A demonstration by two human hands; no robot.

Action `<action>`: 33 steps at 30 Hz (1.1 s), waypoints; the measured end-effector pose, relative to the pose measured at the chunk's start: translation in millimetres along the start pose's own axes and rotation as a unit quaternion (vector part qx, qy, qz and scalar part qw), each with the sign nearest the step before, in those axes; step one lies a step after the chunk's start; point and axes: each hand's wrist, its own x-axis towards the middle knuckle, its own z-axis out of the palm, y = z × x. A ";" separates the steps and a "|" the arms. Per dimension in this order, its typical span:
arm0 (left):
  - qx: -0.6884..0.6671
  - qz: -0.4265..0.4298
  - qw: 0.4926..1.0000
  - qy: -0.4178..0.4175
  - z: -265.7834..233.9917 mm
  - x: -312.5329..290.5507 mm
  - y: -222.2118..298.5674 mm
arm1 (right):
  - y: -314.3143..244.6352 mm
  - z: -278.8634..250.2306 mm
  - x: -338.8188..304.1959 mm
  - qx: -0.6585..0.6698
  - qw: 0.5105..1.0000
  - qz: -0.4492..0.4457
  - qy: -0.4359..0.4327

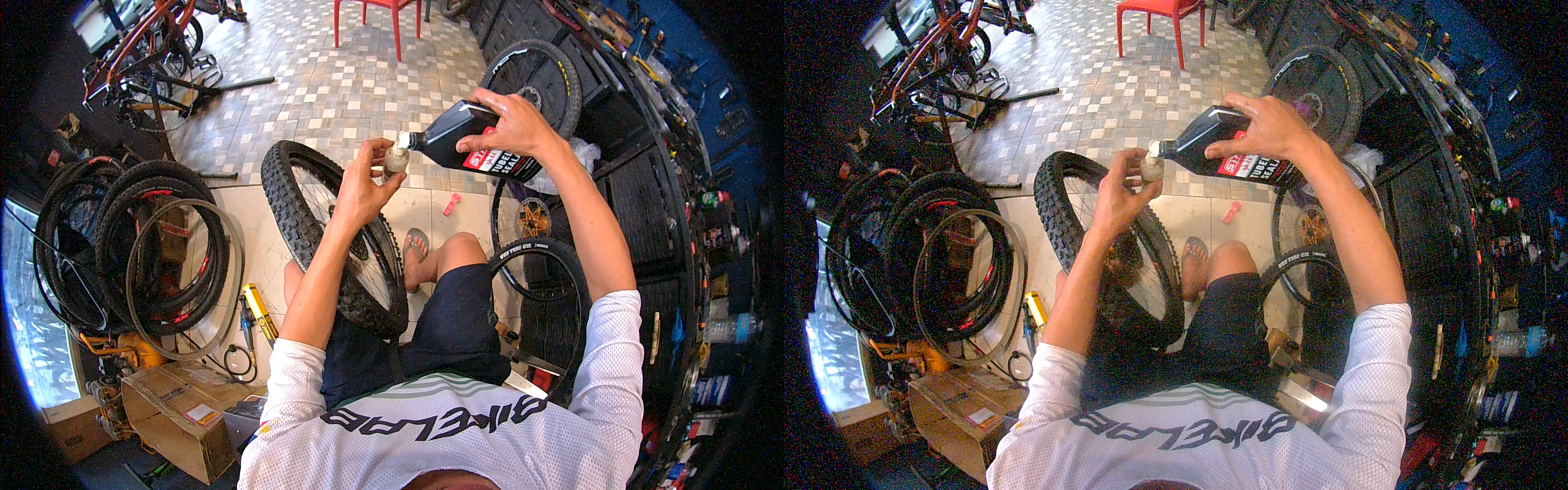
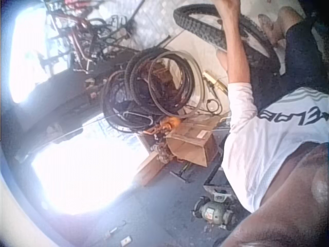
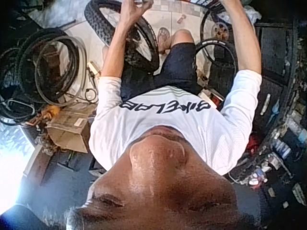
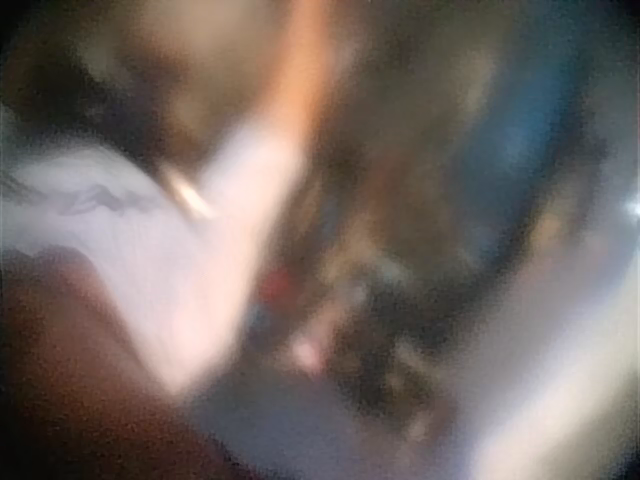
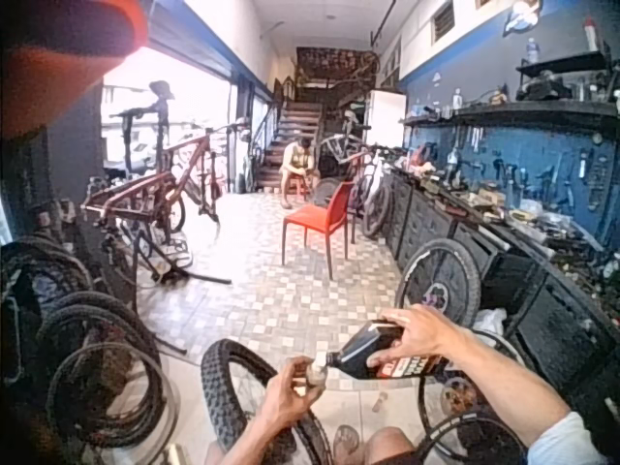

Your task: The person installs a bicycle tire onto a wheel rim. They use a tire lever to seat the tire bead, apply sealant into the tire, and then use a floor pump to inflate the tire.

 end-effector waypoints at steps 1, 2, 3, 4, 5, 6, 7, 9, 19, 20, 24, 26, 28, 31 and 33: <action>-0.001 -0.001 1.000 0.000 0.1 0.0 -0.1 | -0.5 -0.2 0.0 0.000 1.000 -0.001 0.000; -0.003 -0.001 1.000 -0.001 0.3 -0.1 -0.2 | -0.7 -0.5 0.4 -0.012 1.000 0.003 -0.006; -0.004 -0.002 1.000 -0.001 0.4 -0.2 -0.3 | -0.6 -0.9 1.1 -0.023 1.000 0.008 -0.013; -0.002 -0.003 1.000 -0.001 0.0 -0.3 1.0 | -0.6 -1.3 1.5 -0.035 0.999 0.012 -0.019; -0.001 -0.003 1.000 -0.002 -0.5 -0.7 2.2 | -0.9 -1.7 1.4 -0.034 0.999 0.014 -0.021; 0.001 -0.004 1.000 -0.002 -0.9 -0.8 3.5 | -1.4 -2.2 1.1 -0.032 0.999 0.016 -0.022; 0.001 -0.005 1.000 -0.003 -1.3 -0.9 3.3 | -2.3 -2.6 1.2 -0.031 0.999 0.018 -0.023; 0.001 -0.006 1.000 -0.004 -2.0 -0.9 2.9 | -4.0 -2.8 1.2 -0.022 0.999 0.017 -0.020; -0.005 -0.008 1.000 -0.004 -1.1 -0.8 3.7 | -1.8 -3.3 0.6 -0.016 1.000 0.007 -0.009; -0.006 -0.009 1.000 -0.004 -1.0 -0.8 3.7 | -2.2 -3.8 0.6 -0.016 1.000 0.006 -0.009; -0.011 -0.009 1.000 -0.003 -0.3 -1.1 1.8 | -4.0 -4.4 1.3 -0.007 1.000 0.003 -0.010; -0.012 -0.009 1.000 -0.002 -0.3 -0.8 2.1 | -4.9 -5.3 1.2 -0.003 1.000 0.005 -0.010; -0.011 -0.007 1.000 -0.001 -0.3 -0.6 2.0 | -5.8 -6.4 1.0 -0.004 1.000 0.010 -0.011; -0.006 -0.004 1.000 -0.001 -0.6 -0.3 1.6 | -4.9 -6.4 0.9 -0.011 1.000 0.001 -0.008; -0.001 -0.002 1.000 -0.001 -1.1 -0.2 1.5 | -5.6 -6.8 1.2 -0.012 1.000 -0.003 -0.005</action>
